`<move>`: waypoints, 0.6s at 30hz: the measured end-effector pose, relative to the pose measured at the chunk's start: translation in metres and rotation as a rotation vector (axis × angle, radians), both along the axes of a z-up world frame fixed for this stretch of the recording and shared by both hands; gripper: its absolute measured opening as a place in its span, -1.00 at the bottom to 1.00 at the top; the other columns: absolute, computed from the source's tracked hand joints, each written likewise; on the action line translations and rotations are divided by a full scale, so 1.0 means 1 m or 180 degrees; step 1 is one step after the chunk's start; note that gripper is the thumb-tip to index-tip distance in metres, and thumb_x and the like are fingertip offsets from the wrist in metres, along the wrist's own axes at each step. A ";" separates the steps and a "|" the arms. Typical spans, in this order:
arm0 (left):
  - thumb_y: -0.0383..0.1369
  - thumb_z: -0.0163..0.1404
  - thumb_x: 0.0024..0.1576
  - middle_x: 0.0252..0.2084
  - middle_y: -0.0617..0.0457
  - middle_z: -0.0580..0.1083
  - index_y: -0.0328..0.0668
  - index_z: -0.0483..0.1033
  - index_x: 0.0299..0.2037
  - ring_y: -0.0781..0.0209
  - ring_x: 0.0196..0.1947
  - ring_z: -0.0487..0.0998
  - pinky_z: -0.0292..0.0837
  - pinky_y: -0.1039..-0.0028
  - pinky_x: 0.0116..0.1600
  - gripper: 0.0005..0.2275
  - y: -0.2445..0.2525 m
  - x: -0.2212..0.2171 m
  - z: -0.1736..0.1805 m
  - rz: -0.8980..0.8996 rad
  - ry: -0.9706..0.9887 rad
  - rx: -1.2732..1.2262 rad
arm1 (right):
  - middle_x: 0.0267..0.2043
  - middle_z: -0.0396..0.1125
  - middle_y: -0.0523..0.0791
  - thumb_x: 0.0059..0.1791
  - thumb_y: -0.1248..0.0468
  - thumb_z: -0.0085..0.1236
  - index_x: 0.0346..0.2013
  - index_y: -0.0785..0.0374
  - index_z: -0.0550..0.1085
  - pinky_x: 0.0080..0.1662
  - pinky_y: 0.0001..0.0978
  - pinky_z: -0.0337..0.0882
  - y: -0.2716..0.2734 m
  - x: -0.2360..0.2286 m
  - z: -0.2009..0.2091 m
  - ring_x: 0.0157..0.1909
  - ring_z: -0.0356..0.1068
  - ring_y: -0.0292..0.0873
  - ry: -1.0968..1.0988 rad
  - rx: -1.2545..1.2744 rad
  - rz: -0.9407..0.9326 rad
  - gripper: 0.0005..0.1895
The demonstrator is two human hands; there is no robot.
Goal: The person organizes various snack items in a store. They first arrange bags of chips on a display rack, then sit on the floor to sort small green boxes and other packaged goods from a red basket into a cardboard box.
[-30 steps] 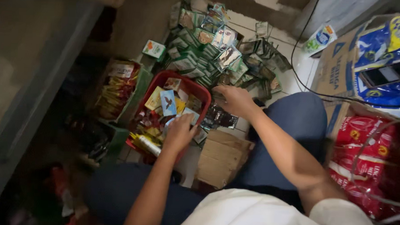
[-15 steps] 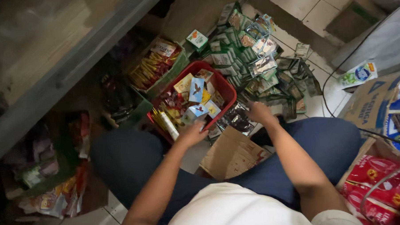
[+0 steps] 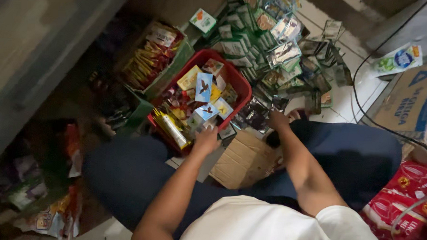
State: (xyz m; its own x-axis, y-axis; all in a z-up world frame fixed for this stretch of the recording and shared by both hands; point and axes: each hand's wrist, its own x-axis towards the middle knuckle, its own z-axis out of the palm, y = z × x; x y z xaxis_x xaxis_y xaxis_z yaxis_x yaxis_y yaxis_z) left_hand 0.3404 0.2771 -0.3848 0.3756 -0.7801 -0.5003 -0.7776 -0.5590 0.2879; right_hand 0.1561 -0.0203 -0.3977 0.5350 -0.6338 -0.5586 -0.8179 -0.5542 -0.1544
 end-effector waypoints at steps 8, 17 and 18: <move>-0.02 0.08 0.13 0.30 -0.17 0.32 -0.18 0.14 0.41 -0.25 0.35 0.24 0.11 -0.39 0.26 -0.30 0.004 -0.014 0.006 -0.0033 0.0047 0.0349 | -0.01 0.49 0.12 -0.02 0.01 0.15 -0.01 0.21 0.55 -0.01 0.08 0.48 0.012 -0.002 -0.056 0.01 0.50 0.19 -0.0185 0.0721 0.0574 -0.59; -0.22 0.03 0.20 0.16 -0.30 0.45 -0.25 -0.01 0.54 -0.22 0.16 0.47 0.39 0.15 0.22 -0.28 -0.016 -0.068 0.042 0.1207 0.2260 -0.0407 | -0.02 0.55 0.11 0.10 -0.12 -0.03 -0.02 0.19 0.61 0.00 0.00 0.48 -0.064 0.087 0.002 0.00 0.53 0.13 0.1251 0.0512 0.1896 -0.51; -0.21 0.04 0.19 0.16 -0.24 0.47 -0.24 0.13 0.44 -0.15 0.17 0.50 0.42 0.19 0.22 -0.37 -0.021 -0.068 0.044 0.1335 0.2504 -0.0410 | -0.02 0.56 0.12 0.14 -0.15 -0.07 -0.07 0.20 0.65 0.02 0.00 0.47 -0.075 0.101 0.008 0.01 0.54 0.13 0.1348 0.0300 0.2235 -0.46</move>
